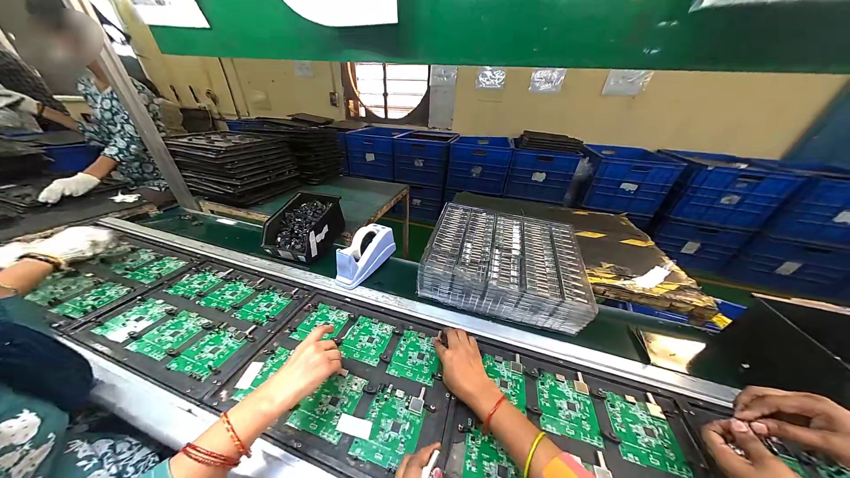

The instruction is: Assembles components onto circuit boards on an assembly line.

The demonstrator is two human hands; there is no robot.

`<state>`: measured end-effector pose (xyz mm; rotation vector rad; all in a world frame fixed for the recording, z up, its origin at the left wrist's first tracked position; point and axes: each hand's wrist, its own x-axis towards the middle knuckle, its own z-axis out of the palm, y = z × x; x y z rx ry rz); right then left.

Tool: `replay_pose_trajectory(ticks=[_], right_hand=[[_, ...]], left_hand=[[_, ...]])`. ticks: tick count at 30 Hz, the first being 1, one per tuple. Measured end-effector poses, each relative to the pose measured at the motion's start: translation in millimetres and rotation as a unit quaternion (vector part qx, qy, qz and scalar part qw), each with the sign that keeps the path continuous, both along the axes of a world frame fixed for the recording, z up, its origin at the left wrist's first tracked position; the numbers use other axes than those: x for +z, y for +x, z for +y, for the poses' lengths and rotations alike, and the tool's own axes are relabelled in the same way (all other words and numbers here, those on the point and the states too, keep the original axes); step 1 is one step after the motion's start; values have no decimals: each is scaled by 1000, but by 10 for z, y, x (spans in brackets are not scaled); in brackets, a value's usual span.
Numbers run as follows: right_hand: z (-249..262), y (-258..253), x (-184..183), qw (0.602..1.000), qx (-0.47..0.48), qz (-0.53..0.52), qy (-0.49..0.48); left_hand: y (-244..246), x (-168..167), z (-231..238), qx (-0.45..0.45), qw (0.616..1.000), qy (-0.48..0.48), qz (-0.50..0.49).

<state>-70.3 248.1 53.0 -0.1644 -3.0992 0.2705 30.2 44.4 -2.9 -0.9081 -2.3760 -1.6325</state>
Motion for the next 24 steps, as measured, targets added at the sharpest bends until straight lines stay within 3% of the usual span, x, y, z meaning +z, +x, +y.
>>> replay_pose_trajectory(ticks=[6,14,21,24], right_hand=[[9,179,208,995,-24,-94,-10],[-235,939,403,976,82,-38,-199],[-280,1245,299,933,166,6,-319],[-266,1329,272,929,162,12,-332]], left_hand=[[11,56,-37,-40,998,28,-28],[31,44,18,20,1000,20,-5],[182,629,89,24,992,9,-123],[188,289,66,30,995,59,-71]])
